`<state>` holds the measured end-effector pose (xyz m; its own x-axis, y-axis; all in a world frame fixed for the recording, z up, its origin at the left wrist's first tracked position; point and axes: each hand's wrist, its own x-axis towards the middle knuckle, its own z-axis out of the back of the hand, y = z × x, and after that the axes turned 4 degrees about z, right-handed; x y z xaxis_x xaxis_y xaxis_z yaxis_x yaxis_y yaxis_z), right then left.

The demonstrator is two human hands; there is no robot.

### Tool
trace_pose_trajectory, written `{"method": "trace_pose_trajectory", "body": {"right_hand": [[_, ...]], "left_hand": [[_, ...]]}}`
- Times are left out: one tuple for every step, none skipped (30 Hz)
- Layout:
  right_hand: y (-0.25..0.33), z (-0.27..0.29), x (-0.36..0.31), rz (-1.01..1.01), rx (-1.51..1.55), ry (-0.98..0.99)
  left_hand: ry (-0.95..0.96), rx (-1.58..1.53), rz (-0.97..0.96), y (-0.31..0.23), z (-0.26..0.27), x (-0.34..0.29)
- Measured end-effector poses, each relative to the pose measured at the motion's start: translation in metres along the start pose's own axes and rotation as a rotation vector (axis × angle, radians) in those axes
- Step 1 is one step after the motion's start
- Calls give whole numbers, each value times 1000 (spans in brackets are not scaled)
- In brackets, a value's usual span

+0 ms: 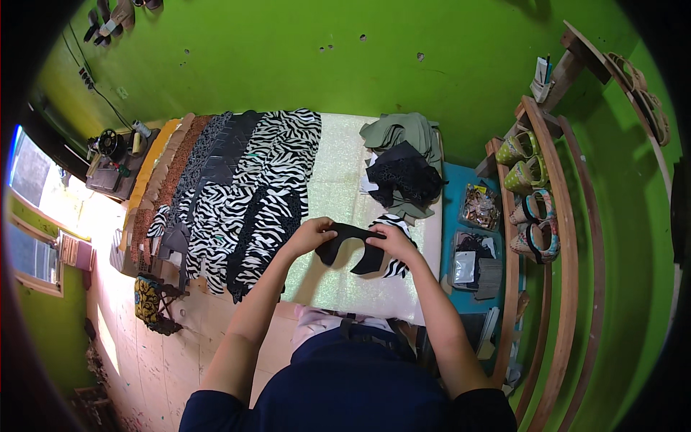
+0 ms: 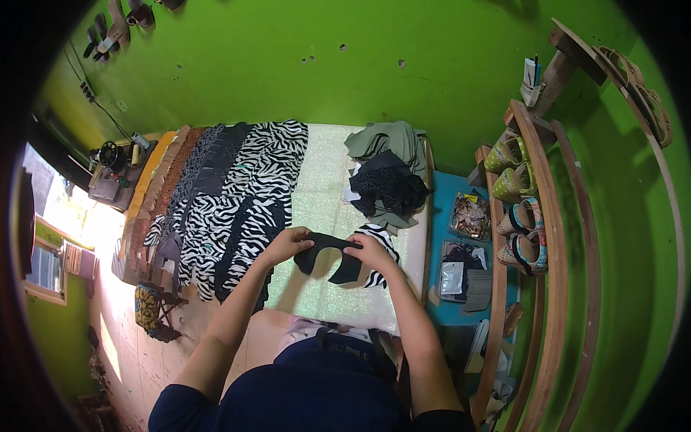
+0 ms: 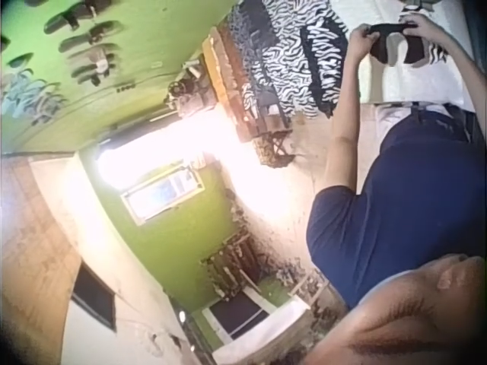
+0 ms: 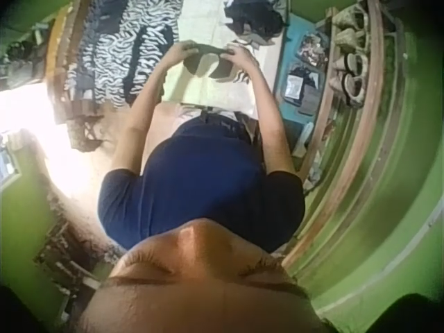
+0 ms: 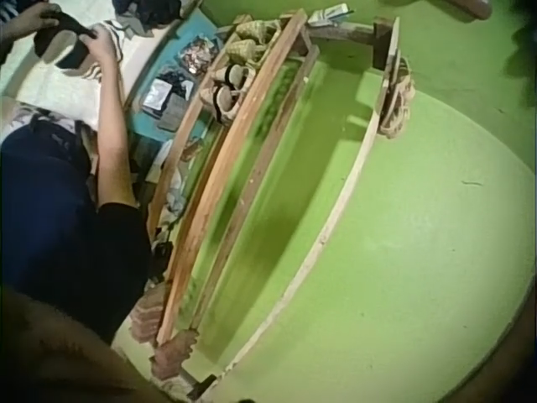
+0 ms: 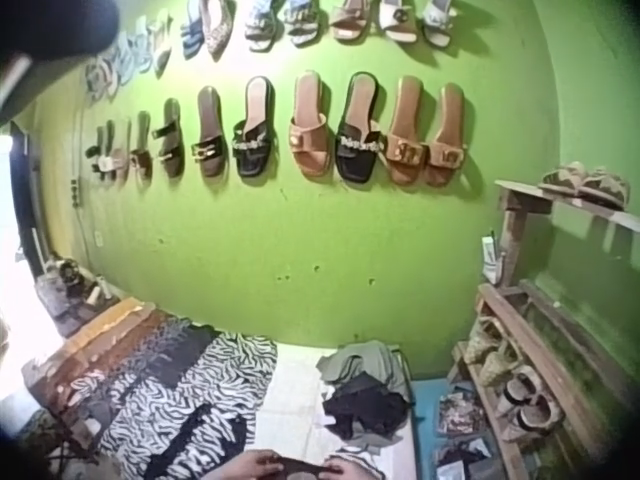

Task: Sorting and inspecting cut-out fabric pieces used for shoe manufacturing.

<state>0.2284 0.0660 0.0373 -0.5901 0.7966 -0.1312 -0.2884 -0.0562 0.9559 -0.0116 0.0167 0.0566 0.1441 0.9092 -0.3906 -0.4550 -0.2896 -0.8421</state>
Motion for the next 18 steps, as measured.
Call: {"method": "trace_pose_trajectory", "body": {"right_hand": [[-20, 0, 2, -14, 86, 12], [-35, -2, 3, -18, 88, 6], [-47, -4, 4, -30, 123, -39], [-53, -7, 4, -41, 160, -78], [-47, -14, 5, -66, 61, -166], [-41, -19, 8, -65, 60, -155], [-26, -25, 7, 8, -118, -311], [-11, -27, 4, 76, -299, -477], [6, -29, 1, 43, -283, -497], [7, -32, 0, 117, -255, -531], [16, -40, 0, 118, -137, -375], [25, -44, 0, 118, -18, -220], [25, -43, 1, 120, -19, -222], [25, -42, 2, 266, -108, -185], [25, -40, 2, 412, -198, -149], [29, -35, 4, 393, -286, -149], [34, -34, 4, 413, -348, -277], [38, -33, 4, 432, -409, -406]], "left_hand": [[-3, -38, 31, 2, -3, 5], [3, -36, 31, 4, -7, 8], [-15, -58, 96, 6, -10, 11], [-40, -81, 165, 9, -13, 13], [-48, -87, 170, 23, -16, 14], [-334, 119, -24, 37, -22, 15], [-613, 332, -212, 46, -26, 15], [-606, 330, -208, 37, -32, 13], [-456, 79, -97, 14, -39, 9], [-298, -165, 11, -10, -46, 5], [-134, -248, -13, -23, -46, 0], [-106, -332, -40, -29, -51, -1], [-148, -335, -51, -34, -51, 0], [-190, -338, -62, -37, -49, 1], [-189, -336, -64, -35, -47, 4], [-198, -322, -66, -31, -40, 5], [-208, -307, -68, -26, -34, 5], [-216, -306, -66, -21, -26, 4]]}}
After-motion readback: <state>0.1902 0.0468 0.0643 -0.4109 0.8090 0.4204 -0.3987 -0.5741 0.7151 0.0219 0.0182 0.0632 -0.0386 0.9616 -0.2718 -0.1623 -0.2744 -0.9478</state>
